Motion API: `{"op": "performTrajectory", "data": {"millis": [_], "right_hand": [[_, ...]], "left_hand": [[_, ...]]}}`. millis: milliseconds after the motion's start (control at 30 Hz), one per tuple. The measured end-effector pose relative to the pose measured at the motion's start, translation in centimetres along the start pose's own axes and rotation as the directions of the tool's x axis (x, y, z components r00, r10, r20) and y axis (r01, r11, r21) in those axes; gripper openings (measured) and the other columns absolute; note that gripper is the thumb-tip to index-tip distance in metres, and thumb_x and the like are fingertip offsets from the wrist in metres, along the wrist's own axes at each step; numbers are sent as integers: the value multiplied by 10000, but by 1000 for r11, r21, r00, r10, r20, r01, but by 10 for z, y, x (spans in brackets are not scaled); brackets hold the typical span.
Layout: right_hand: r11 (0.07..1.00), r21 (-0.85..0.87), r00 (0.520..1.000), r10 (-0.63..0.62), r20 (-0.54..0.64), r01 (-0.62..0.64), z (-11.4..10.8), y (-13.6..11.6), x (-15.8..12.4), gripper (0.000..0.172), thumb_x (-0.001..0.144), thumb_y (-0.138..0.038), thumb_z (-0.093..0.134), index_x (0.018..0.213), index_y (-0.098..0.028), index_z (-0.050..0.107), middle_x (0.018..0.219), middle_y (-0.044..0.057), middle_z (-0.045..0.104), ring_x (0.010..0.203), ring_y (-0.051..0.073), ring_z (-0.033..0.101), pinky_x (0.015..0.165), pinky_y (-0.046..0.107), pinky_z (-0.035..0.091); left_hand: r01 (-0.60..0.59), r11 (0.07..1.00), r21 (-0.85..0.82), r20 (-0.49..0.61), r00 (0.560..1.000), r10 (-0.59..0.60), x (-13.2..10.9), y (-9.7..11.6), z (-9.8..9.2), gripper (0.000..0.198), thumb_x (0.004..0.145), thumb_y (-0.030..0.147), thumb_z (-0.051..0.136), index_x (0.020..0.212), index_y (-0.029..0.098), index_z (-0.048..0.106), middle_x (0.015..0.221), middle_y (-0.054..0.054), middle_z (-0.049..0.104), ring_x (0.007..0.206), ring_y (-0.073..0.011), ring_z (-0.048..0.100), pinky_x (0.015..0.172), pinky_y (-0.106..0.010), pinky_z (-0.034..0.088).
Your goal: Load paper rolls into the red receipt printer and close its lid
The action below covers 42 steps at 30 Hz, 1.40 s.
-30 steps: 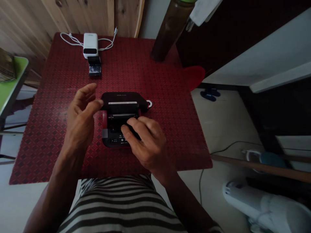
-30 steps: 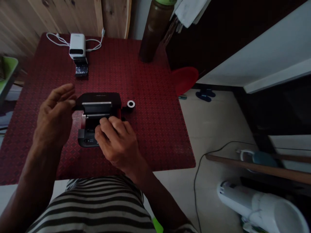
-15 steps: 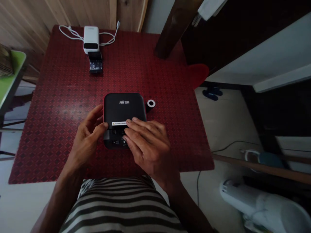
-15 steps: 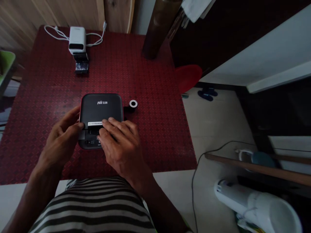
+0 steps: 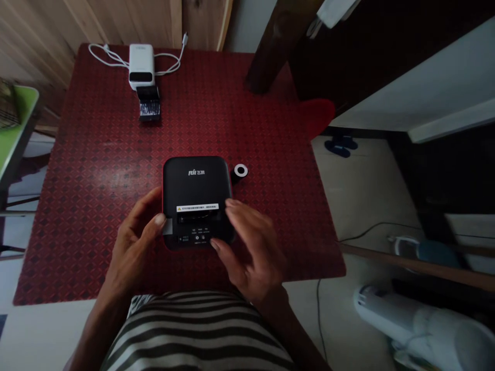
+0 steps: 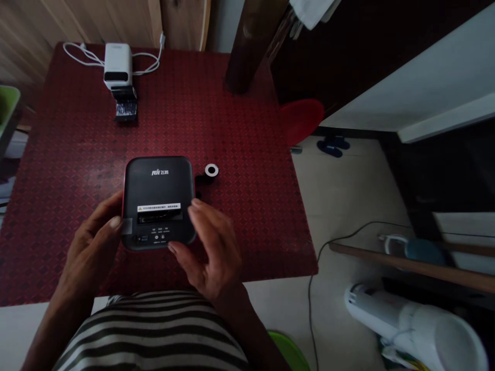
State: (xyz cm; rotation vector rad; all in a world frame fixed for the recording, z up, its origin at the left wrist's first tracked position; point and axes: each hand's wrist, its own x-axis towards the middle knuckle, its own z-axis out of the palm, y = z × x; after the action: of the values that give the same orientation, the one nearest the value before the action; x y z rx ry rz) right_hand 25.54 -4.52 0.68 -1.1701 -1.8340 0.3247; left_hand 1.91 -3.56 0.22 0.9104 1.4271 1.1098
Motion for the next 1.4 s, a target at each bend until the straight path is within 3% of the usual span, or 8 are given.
{"op": "performTrajectory", "data": {"millis": [67,167,267,367,567,933,1200,1400], "right_hand": [[990,51,990,133,-52,-130,0,7,-16,676,1117,-400,768,1731,-262,521,1576,170,741,1467,325,726,1179,563,664],[957,72,960,277,41,-280,7,18,-37,878,1047,-630,809,1768,-277,454,1582,188,720,1413,379,751,1109,605,702],[947,61,942,304,144,-315,18,27,-49,780,1061,-580,801,1717,-288,495,1525,170,760,1337,362,793,1071,577,719],[947,59,944,308,120,-317,25,31,-51,616,1114,-525,737,1655,-296,553,1466,151,796,1280,342,818,1044,547,724],[957,42,956,282,81,-286,26,33,-51,602,1106,-530,767,1633,-292,599,1378,137,841,1184,331,851,977,516,742],[962,45,961,268,69,-271,27,31,-50,582,1060,-373,837,1600,-276,647,1336,123,864,1156,318,864,969,482,750],[967,98,966,220,133,-233,4,30,-41,721,1116,-617,727,1711,-249,553,1494,174,808,1314,339,827,1060,527,729],[997,-31,995,78,64,-77,-19,25,16,398,1159,-174,655,1524,-314,732,1340,63,877,1211,244,849,1064,447,712]], "left_hand": [[-19,1000,13,19,1000,19,-5,1,-3,606,988,580,893,1547,376,775,1583,-54,772,1511,-394,705,1289,-583,576],[-39,999,30,39,999,38,-7,6,-3,599,982,510,916,1547,367,775,1573,-54,780,1495,-383,721,1239,-548,624],[-46,998,38,53,998,44,-5,10,-1,564,1001,484,898,1533,340,779,1540,-63,798,1460,-371,744,1194,-524,654],[-29,999,39,47,999,28,-4,12,1,552,1002,471,890,1523,327,778,1548,-64,790,1475,-367,728,1242,-530,617],[25,1000,-18,-9,1000,-25,-8,14,10,536,1005,418,872,1523,336,765,1587,-51,760,1558,-361,656,1353,-555,507],[1,999,-33,-18,1000,-2,-8,9,16,541,1023,375,814,1557,327,745,1590,-62,757,1488,-335,702,1267,-512,575],[-45,999,5,24,999,45,-5,7,9,570,1008,442,818,1557,312,735,1561,-87,769,1457,-385,720,1166,-545,645],[-227,973,42,96,970,222,0,-14,4,643,1059,621,734,1619,313,669,1583,-110,729,1450,-417,695,1186,-615,601]]}}
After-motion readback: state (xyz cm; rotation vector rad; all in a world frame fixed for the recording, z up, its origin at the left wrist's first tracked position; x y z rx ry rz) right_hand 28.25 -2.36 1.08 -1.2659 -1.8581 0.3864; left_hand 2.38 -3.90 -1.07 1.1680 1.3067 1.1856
